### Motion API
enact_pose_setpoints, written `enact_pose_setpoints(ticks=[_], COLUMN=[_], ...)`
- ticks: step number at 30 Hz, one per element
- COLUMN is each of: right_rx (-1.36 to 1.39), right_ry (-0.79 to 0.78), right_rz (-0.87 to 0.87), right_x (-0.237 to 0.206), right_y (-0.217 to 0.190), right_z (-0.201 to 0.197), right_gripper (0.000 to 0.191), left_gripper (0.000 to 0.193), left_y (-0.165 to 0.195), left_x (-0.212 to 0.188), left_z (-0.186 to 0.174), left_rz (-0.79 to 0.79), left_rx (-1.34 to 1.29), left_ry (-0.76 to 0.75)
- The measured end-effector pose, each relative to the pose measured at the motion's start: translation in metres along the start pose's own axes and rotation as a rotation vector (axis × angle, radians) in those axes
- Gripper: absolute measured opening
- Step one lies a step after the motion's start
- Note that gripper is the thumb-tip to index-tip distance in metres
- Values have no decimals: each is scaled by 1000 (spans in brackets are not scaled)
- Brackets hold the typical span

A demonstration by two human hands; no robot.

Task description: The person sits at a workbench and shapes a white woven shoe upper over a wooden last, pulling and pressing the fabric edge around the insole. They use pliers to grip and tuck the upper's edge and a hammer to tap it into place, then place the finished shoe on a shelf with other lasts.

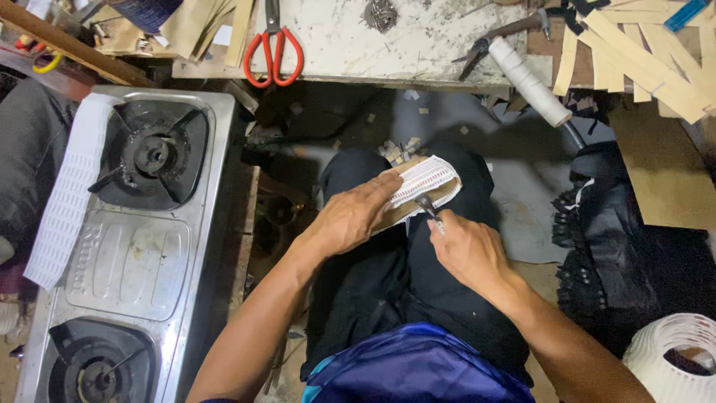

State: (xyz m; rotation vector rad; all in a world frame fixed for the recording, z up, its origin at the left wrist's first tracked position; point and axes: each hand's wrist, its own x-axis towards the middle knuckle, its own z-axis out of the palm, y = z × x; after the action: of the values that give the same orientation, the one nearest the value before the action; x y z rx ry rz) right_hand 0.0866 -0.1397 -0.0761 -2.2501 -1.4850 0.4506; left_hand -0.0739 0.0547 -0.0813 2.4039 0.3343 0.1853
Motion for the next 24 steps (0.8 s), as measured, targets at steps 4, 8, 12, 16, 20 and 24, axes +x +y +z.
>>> enact_pose_setpoints(ticks=[4,8,12,16,20,24], right_rx=[315,236,244,357,174,424], right_ry=[251,290,167,484,95,326], right_rz=[-170,-275,-178,-446,-190,-363], right_x=[-6,-6,-2,-1,1,4], right_y=[-14,-18,-16,-15,-16,-22], right_z=[-7,2,14,19,20,20], right_gripper=[22,20,14,16,15,14], left_gripper=[66,81,82,82,86,85], left_y=[-6,-15,-20,-25,-29,-29], left_x=[-4,-4,-2,-3,-3,-3], left_z=[-3,-3,-3,-1,2,3], left_rz=[83,46,61,24,8,45], left_rx=[-92,-180,-164,-208,-158,-215], left_ry=[-28,-80,-73,-57,-75,-31])
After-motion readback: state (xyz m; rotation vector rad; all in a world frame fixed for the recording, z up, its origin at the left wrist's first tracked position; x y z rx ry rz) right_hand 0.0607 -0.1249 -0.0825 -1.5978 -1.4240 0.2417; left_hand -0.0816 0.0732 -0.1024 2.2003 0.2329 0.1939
